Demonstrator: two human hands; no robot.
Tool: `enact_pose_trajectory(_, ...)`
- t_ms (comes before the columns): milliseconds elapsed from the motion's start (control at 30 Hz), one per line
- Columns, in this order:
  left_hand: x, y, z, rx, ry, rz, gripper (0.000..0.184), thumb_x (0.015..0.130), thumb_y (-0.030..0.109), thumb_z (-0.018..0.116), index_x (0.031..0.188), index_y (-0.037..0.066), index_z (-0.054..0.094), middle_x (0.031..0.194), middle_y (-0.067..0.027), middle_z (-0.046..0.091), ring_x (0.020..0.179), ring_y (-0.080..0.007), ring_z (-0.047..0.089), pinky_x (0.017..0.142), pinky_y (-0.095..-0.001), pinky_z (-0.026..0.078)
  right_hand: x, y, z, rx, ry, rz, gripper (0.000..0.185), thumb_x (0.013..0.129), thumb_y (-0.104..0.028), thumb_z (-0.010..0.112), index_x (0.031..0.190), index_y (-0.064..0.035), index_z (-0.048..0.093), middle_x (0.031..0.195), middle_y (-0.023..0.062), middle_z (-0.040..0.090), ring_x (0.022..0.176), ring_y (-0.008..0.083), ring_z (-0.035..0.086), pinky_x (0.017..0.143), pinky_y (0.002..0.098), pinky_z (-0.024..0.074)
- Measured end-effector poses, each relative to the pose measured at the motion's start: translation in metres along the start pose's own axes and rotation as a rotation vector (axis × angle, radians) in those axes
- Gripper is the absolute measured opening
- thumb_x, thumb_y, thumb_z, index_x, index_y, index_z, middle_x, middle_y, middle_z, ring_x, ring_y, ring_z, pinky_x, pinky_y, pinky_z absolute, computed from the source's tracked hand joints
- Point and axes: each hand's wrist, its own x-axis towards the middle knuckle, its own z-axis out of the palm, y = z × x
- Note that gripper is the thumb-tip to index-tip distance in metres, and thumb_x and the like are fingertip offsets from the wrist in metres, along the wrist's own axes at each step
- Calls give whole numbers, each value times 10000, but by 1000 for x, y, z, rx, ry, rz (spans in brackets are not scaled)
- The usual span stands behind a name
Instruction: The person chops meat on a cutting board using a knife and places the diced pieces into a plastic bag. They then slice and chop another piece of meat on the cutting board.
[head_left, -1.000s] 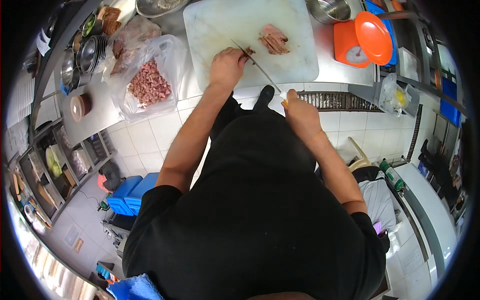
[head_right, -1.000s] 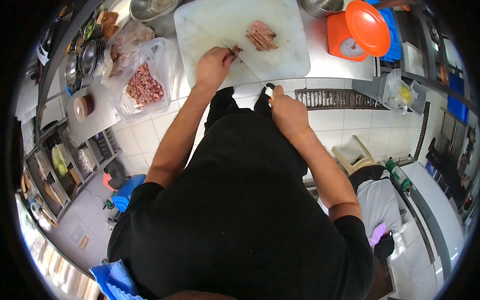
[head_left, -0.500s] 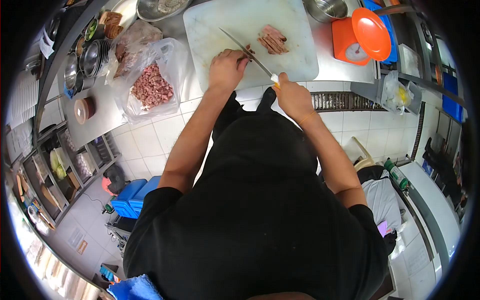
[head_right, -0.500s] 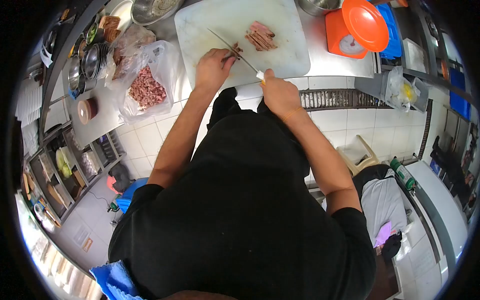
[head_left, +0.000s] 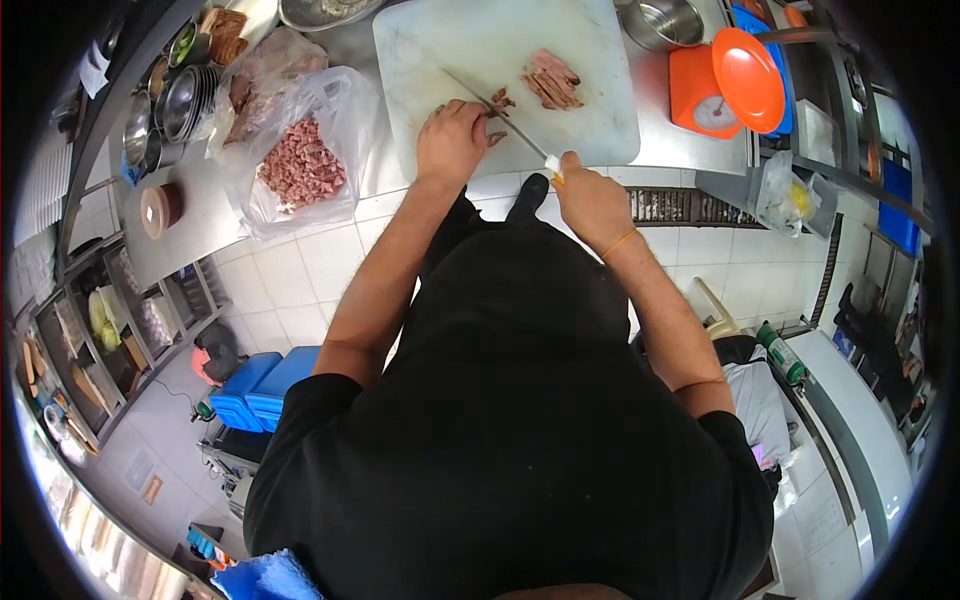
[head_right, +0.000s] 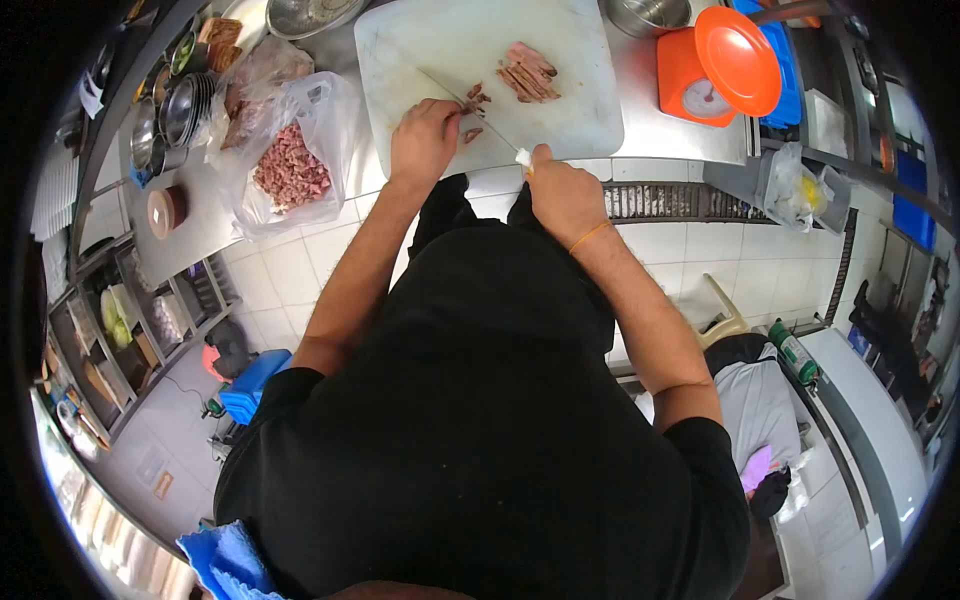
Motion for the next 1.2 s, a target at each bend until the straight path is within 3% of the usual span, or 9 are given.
enact_pose_trajectory(267,-12,13,-12,151,106,159,272,892,222,823,1125,89,771,1115,-90,734,1097,-340,675,927,-439,550,0,9,5,45,-35,27,357,1074,-315,605,1192,9,512,812,262,730,784,475,734,708,589,572)
enact_pose_trajectory(567,2,-2,-1,36,16,47,276,900,212,817,1117,55,754,1081,-121,739,1033,-357,694,918,-467,563,1,0,3,46,-34,40,358,1067,-322,621,1177,-1,509,796,256,727,761,474,732,683,584,573)
enact_pose_trajectory(800,-2,-2,-3,-37,9,13,186,912,170,793,1071,81,761,1054,-85,748,1022,-336,711,894,-452,577,-5,-12,10,7,15,26,331,1050,-290,619,1150,11,524,790,225,744,732,429,751,656,538,593)
enact_pose_trajectory(1000,1,-6,6,-69,6,15,125,908,138,783,1012,70,767,1020,-91,754,979,-336,722,867,-453,585,24,-17,34,93,-59,97,264,1076,-225,552,1158,23,518,857,250,755,806,457,753,733,572,583)
enact_pose_trajectory(1200,2,-6,-2,-102,-15,-4,152,907,126,794,1039,54,769,1039,-110,760,957,-341,731,841,-439,595,71,-34,24,128,-34,10,278,1056,-224,575,1150,36,546,942,286,755,884,469,755,785,575,583)
